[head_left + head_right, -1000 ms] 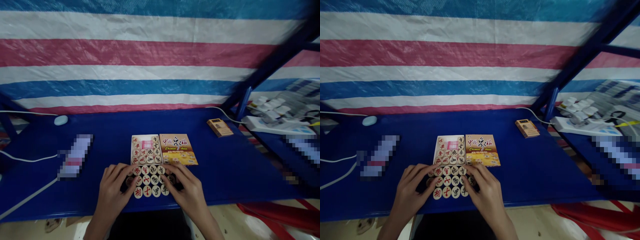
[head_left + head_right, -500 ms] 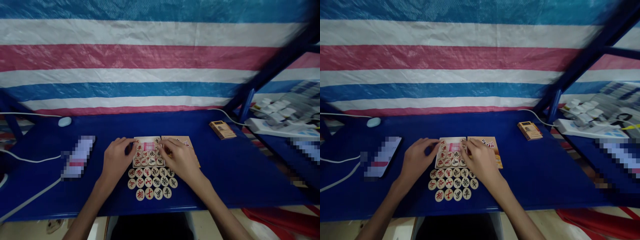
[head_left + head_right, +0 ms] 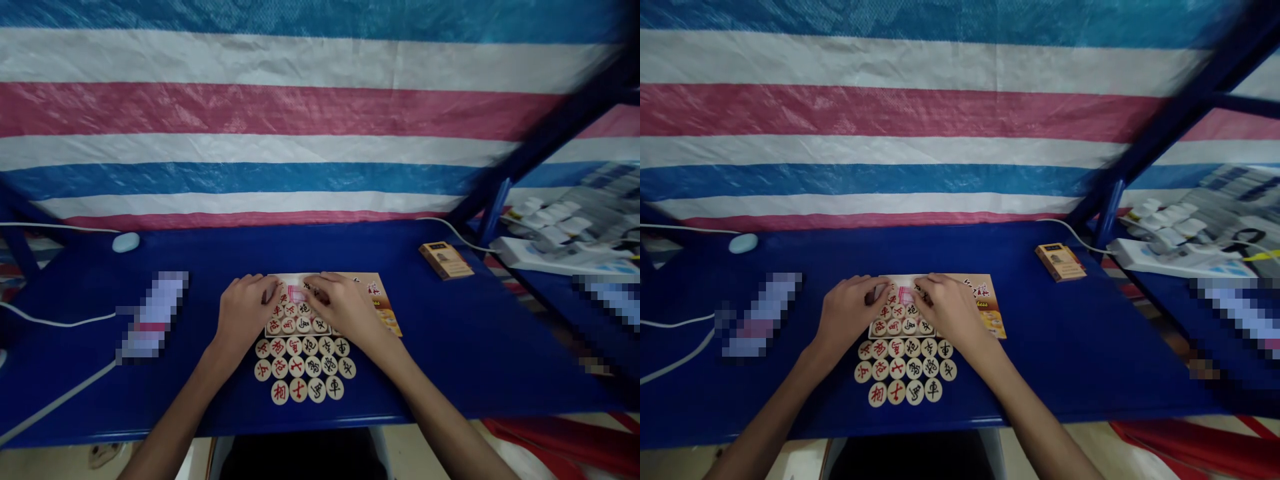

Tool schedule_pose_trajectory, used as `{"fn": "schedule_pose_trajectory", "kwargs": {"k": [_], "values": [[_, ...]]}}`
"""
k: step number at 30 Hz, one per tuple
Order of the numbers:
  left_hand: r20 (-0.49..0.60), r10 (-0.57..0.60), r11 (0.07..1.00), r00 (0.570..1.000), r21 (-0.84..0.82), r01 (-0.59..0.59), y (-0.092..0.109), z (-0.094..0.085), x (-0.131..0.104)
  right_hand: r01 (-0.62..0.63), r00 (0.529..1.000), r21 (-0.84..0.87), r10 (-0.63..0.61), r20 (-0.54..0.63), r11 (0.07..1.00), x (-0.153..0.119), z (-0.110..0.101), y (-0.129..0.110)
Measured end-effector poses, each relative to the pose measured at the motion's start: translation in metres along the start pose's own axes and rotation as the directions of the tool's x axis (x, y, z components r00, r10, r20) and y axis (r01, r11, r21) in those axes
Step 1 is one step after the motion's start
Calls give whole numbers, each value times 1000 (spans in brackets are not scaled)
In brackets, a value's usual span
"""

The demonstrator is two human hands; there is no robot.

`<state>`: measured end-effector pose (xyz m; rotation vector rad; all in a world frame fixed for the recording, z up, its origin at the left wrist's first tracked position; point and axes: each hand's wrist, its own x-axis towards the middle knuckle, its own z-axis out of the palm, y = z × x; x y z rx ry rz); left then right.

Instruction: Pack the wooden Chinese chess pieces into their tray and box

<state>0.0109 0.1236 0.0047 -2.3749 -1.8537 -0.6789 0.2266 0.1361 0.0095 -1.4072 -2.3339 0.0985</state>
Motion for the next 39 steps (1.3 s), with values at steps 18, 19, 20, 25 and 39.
{"fn": "schedule_pose_trajectory", "kwargs": {"k": [18, 19, 20, 25, 39], "values": [[85, -174, 984, 981, -9, 175, 11, -1, 11, -43, 999, -15, 43, 15, 999, 4, 7, -10], [97, -179, 983, 979, -15, 181, 11, -1, 11, -43, 999, -13, 43, 17, 999, 4, 7, -10], [102, -181, 983, 978, -16, 183, 11, -1, 11, -44, 999, -12, 44, 18, 999, 4, 7, -9], [99, -169, 985, 981, -3, 170, 11, 0, 10, -53, 999, -5, 53, 10, 999, 3, 8, -8], [-198, -13, 878, 980, -471, -84, 16, -18, -14, 105, 932, 236, -13, -361, 966, -23, -9, -16]]}}
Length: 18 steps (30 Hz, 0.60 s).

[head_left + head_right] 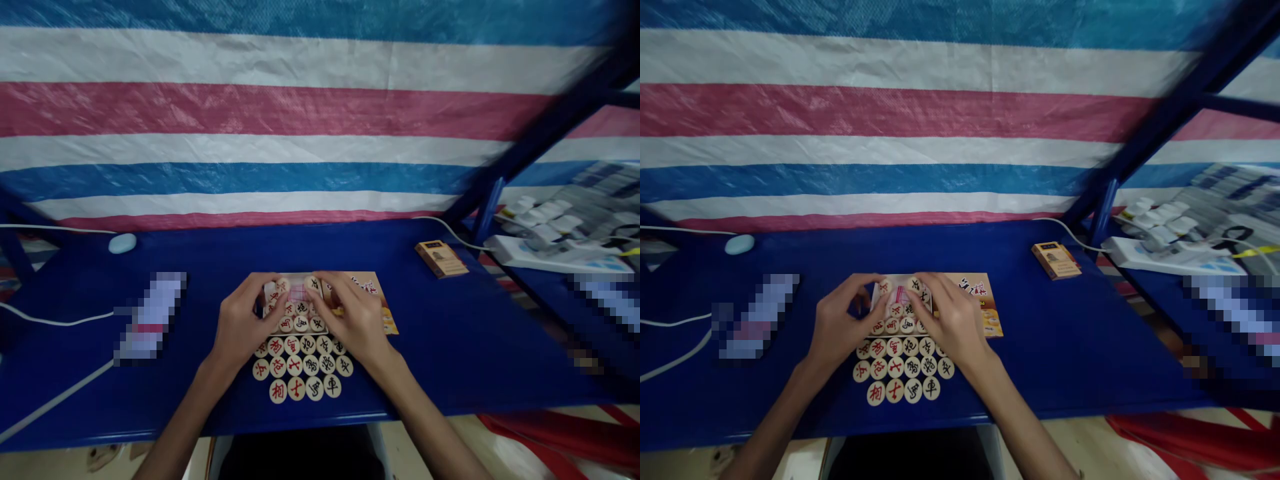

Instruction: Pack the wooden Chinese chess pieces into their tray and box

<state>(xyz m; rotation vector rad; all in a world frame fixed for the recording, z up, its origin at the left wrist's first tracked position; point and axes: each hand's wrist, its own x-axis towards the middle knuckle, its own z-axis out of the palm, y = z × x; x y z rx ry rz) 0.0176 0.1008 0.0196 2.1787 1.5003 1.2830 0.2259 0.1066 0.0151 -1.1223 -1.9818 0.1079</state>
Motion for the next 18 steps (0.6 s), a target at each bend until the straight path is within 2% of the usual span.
{"fn": "schedule_pose_trajectory", "kwargs": {"k": [4, 7, 9, 13, 18], "values": [[-18, -20, 993, 1000, -119, 17, 12, -4, -35, 26, 999, 42, -24, -41, 999, -35, -4, -12], [-31, -24, 991, 999, -135, 19, 18, -3, -59, 28, 1000, 98, -28, 1, 995, -56, -8, -20], [-38, 31, 993, 999, -113, -35, 19, -2, -68, 31, 998, 117, -36, 44, 993, -63, -10, -23], [-47, 137, 986, 989, -88, -141, 16, -1, -72, 52, 995, 152, -65, 81, 987, -66, -11, -22], [-32, 105, 987, 994, -119, -109, 13, 0, -68, 3, 996, 222, -22, 84, 975, -62, -8, -19]]}}
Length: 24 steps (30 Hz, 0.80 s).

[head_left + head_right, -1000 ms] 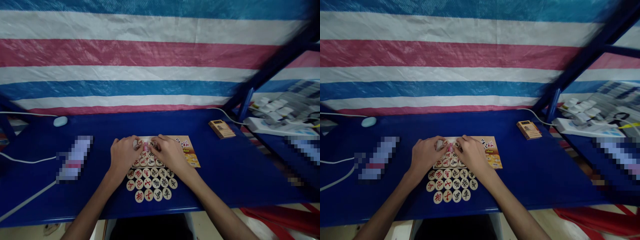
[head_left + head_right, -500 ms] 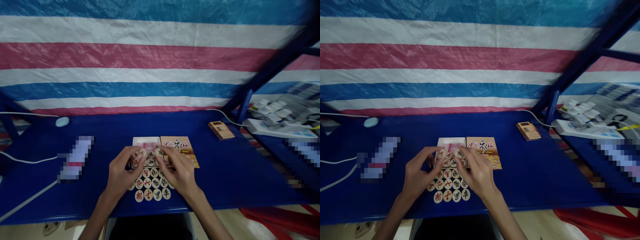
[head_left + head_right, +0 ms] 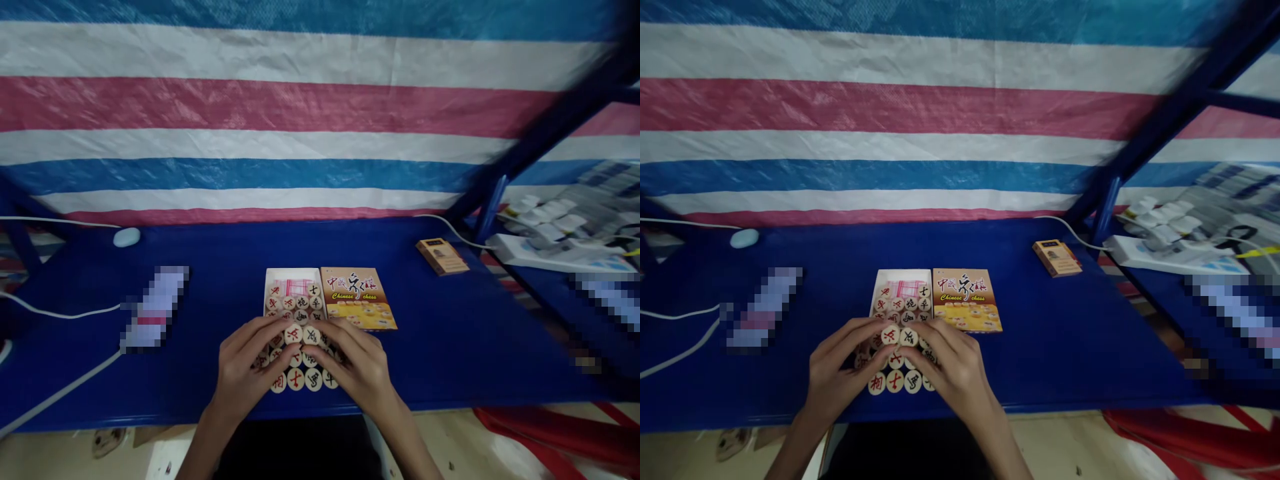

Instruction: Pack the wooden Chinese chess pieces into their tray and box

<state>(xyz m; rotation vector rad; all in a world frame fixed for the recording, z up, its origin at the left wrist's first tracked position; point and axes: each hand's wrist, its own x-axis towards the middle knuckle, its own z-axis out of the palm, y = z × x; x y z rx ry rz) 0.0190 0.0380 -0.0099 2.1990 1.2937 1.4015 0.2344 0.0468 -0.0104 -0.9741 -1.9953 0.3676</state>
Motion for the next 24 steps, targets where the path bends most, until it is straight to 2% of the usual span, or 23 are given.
{"fn": "schedule_pose_trajectory", "kwargs": {"k": [6, 11, 17, 24], "values": [[-25, 15, 998, 1000, 68, -14, 3, -4, -7, -7, 999, 13, 7, 44, 1000, -2, 0, 0], [-23, -2, 998, 1000, 66, 4, 5, -6, -10, 44, 998, -6, -44, 49, 999, -5, 2, 0], [-12, -82, 995, 997, 48, 82, 5, -8, -8, 82, 995, -58, -79, 57, 995, -7, 6, 4], [-7, -58, 991, 998, 122, 59, 5, -9, -8, 46, 999, -101, -43, 32, 994, -4, 7, 2]]}}
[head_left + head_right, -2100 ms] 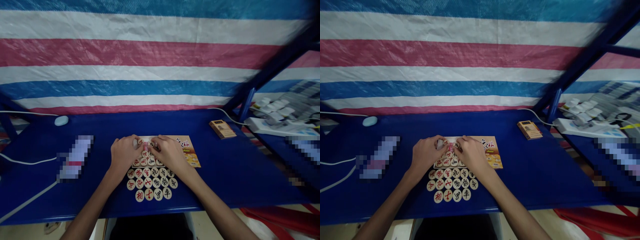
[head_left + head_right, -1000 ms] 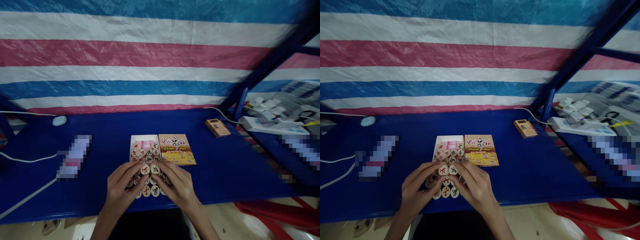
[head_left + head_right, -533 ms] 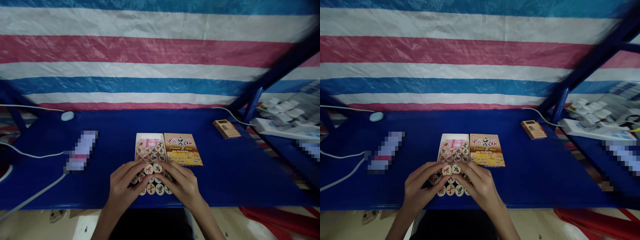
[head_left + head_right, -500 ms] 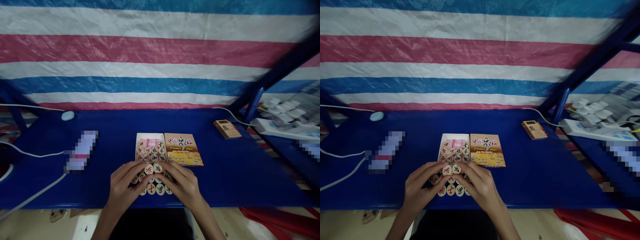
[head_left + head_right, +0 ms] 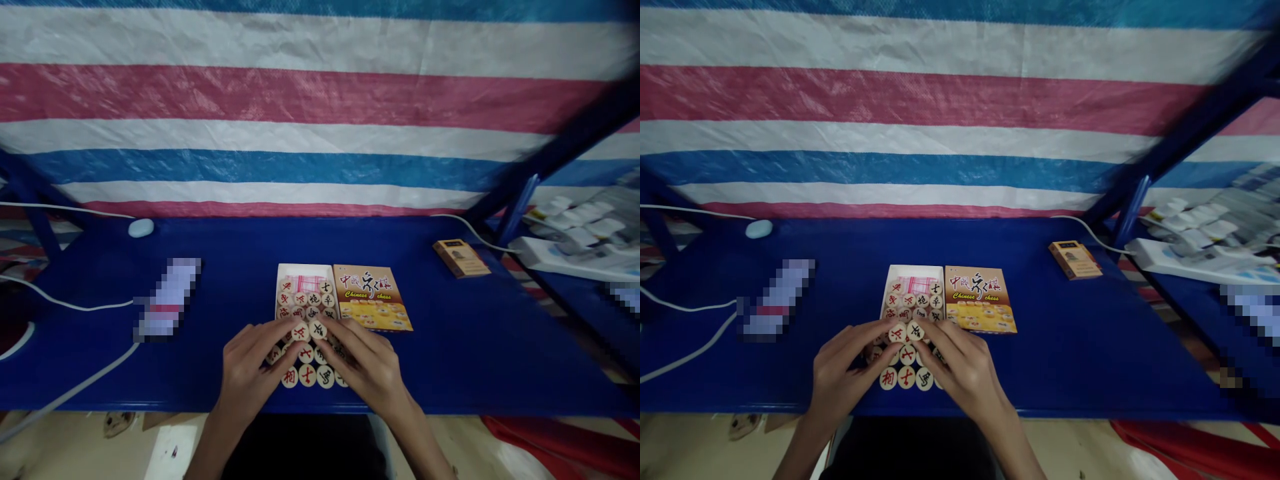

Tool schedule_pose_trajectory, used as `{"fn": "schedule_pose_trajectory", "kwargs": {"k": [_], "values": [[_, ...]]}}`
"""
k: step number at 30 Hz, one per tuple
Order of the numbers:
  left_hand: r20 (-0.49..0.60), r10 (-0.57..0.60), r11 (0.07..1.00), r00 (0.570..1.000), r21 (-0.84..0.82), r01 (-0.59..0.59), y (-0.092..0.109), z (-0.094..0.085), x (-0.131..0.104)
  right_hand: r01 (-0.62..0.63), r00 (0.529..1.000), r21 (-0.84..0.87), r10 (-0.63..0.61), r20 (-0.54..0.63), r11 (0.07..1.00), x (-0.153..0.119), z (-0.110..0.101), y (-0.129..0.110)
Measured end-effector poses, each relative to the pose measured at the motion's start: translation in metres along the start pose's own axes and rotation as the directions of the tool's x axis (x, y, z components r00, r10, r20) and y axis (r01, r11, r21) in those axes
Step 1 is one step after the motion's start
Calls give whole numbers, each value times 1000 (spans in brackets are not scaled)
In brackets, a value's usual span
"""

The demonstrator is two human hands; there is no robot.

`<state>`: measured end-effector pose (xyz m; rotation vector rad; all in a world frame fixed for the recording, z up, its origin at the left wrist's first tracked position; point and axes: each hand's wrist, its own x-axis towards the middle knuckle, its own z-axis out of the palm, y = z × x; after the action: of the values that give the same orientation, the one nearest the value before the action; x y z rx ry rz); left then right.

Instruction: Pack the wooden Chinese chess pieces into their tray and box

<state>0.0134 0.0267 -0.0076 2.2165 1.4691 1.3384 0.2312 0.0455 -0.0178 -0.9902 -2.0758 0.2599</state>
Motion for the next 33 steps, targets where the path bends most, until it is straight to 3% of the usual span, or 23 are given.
{"fn": "schedule_pose_trajectory", "kwargs": {"k": [7, 13, 19, 26, 33], "values": [[3, -8, 1000, 1000, -14, 8, 0, 1, 1, 12, 1000, 6, -12, -17, 1000, 5, -2, -2], [-65, -207, 974, 976, 85, 212, -4, -13, -9, -158, 981, -26, 154, -121, 987, -13, -18, -6], [32, -213, 970, 977, 129, 207, -15, -23, -23, -272, 961, -136, 263, -86, 952, -39, -31, 2], [113, -240, 968, 964, 101, 229, -16, -20, -22, -287, 958, -137, 282, -49, 948, -41, -25, 6], [102, -315, 949, 944, -4, 317, -14, -26, -23, -319, 945, -82, 311, -99, 944, -40, -29, 5]]}}
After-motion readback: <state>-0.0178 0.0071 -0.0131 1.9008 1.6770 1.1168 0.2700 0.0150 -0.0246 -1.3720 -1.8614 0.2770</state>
